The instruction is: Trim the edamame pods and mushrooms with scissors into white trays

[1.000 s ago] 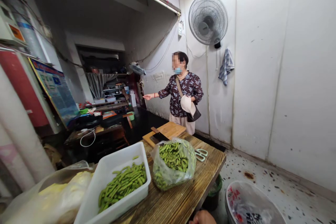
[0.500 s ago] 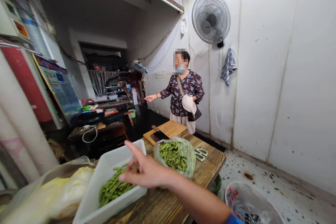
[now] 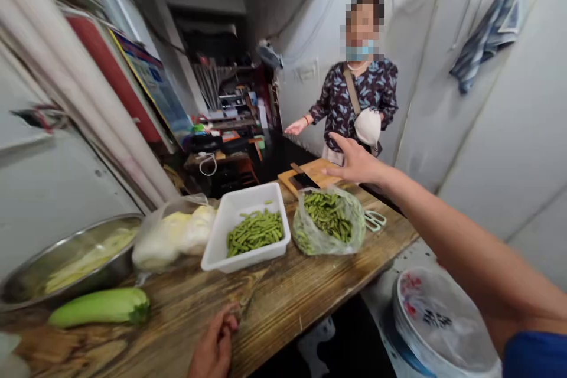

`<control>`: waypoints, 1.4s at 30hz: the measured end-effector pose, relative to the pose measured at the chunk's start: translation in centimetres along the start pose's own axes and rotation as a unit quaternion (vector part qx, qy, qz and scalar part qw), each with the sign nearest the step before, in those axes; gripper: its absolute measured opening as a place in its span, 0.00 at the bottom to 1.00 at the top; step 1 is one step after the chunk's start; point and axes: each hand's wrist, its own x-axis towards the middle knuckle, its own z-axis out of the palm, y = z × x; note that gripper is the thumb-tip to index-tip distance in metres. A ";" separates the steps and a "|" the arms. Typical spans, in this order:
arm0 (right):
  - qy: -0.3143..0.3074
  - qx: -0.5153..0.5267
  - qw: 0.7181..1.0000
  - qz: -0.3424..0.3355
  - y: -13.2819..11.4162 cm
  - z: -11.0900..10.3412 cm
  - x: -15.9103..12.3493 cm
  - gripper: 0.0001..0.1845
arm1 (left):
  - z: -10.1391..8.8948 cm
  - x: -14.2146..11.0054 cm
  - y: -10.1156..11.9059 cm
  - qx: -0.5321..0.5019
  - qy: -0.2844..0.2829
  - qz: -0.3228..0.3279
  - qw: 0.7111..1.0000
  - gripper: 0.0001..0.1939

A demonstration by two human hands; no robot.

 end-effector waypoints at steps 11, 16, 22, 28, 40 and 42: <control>-0.145 -0.080 0.981 0.096 7.1 12.3 -1.3 0.40 | 8.3 10.9 14.5 0.142 -0.074 0.252 0.954 0.41; -0.139 -0.059 0.986 0.074 9.4 11.7 0.5 0.19 | 10.3 14.9 16.7 0.164 -0.188 0.234 0.940 0.13; -0.135 0.005 0.990 0.034 10.4 10.8 -0.4 0.16 | 10.0 20.5 19.6 0.127 -0.316 0.251 0.906 0.12; -0.110 0.032 0.993 0.019 9.8 11.7 -1.2 0.26 | 9.7 25.4 21.7 0.088 -0.388 0.219 0.891 0.05; -0.082 0.083 0.982 0.147 10.1 12.1 1.9 0.09 | 9.6 27.2 23.6 0.053 -0.378 0.119 0.917 0.07; -0.067 0.094 0.975 0.188 10.9 12.2 2.4 0.12 | 8.2 26.7 23.8 0.030 -0.351 0.117 0.929 0.08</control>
